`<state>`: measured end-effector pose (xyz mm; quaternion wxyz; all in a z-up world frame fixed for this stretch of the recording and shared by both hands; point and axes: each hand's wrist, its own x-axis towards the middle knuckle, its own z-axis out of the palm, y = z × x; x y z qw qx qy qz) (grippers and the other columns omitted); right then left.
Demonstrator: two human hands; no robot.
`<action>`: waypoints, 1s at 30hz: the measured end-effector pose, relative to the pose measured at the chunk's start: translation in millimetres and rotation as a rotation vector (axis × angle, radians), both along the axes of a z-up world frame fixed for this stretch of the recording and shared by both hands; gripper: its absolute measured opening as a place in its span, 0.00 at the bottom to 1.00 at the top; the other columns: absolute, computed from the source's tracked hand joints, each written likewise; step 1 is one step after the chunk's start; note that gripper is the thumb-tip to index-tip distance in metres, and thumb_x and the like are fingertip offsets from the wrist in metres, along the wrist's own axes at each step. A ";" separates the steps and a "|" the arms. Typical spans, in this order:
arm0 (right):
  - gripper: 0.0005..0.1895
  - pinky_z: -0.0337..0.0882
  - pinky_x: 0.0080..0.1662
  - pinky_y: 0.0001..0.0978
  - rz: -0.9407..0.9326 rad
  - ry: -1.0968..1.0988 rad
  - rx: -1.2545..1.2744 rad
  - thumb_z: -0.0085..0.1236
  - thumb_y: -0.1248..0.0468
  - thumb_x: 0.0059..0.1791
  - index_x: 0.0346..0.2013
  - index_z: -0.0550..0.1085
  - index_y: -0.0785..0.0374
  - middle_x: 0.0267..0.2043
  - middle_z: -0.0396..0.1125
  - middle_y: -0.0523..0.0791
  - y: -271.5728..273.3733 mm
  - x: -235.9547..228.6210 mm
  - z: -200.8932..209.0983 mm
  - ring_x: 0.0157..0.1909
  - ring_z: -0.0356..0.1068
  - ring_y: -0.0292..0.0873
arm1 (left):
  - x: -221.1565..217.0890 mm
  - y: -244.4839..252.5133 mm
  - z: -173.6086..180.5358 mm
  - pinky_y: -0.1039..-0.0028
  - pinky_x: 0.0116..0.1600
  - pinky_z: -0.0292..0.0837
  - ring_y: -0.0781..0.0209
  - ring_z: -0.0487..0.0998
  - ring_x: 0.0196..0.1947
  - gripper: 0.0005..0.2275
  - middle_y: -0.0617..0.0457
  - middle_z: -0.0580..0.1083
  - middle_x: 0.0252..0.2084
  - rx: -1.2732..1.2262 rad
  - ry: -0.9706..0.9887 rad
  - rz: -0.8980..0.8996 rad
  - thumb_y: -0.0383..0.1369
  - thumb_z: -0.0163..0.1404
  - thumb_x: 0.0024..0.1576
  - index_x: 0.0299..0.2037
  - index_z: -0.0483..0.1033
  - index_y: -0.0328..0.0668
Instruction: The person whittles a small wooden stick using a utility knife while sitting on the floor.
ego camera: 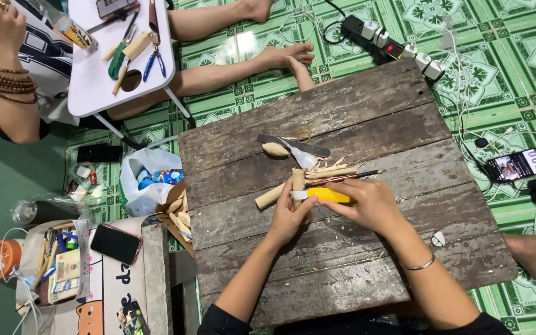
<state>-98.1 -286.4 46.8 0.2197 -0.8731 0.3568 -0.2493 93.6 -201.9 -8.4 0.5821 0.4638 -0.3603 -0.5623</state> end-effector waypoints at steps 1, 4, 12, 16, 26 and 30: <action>0.14 0.74 0.31 0.38 -0.004 0.000 0.004 0.68 0.51 0.42 0.40 0.82 0.46 0.23 0.73 0.43 -0.4 -0.7 1.1 0.28 0.76 0.50 | 0.6 0.5 -7.7 0.85 0.19 0.65 0.75 0.70 0.16 0.31 0.57 0.67 0.24 0.004 0.000 -0.004 0.27 0.54 0.61 0.74 0.52 0.40; 0.14 0.74 0.31 0.36 -0.017 0.000 0.007 0.69 0.51 0.42 0.41 0.83 0.44 0.22 0.73 0.41 -0.7 -0.5 1.5 0.28 0.76 0.49 | 3.2 1.3 -24.3 0.78 0.46 0.76 0.70 0.75 0.40 0.34 0.46 0.74 0.50 0.021 -0.043 0.029 0.28 0.59 0.59 0.75 0.54 0.39; 0.14 0.71 0.28 0.33 -0.042 -0.029 -0.038 0.69 0.51 0.43 0.41 0.83 0.48 0.20 0.71 0.42 1.9 -0.9 -11.8 0.24 0.74 0.46 | -4.3 -1.7 0.5 0.80 0.48 0.74 0.73 0.72 0.41 0.33 0.49 0.77 0.45 0.047 -0.114 0.087 0.32 0.60 0.59 0.73 0.57 0.35; 0.14 0.71 0.28 0.33 -0.073 -0.035 -0.076 0.69 0.50 0.43 0.41 0.83 0.49 0.20 0.72 0.42 8.7 -4.0 -11.7 0.24 0.74 0.46 | -18.0 0.3 25.3 0.89 0.30 0.66 0.81 0.64 0.23 0.28 0.64 0.70 0.21 0.055 -0.139 0.140 0.32 0.62 0.57 0.68 0.67 0.42; 0.15 0.74 0.34 0.38 -0.094 -0.186 -0.094 0.70 0.53 0.44 0.42 0.82 0.54 0.29 0.76 0.50 14.8 7.8 -19.9 0.34 0.77 0.52 | -19.6 -1.9 0.5 0.86 0.20 0.61 0.77 0.64 0.18 0.26 0.63 0.66 0.22 0.161 -0.100 0.299 0.37 0.60 0.58 0.67 0.66 0.51; 0.17 0.76 0.39 0.40 -0.002 -0.154 -0.032 0.68 0.52 0.45 0.44 0.82 0.55 0.35 0.77 0.50 8.4 2.3 -17.0 0.38 0.78 0.53 | -5.1 -2.0 -24.8 0.88 0.25 0.65 0.76 0.70 0.23 0.31 0.60 0.71 0.27 0.035 -0.181 0.186 0.36 0.55 0.63 0.74 0.52 0.52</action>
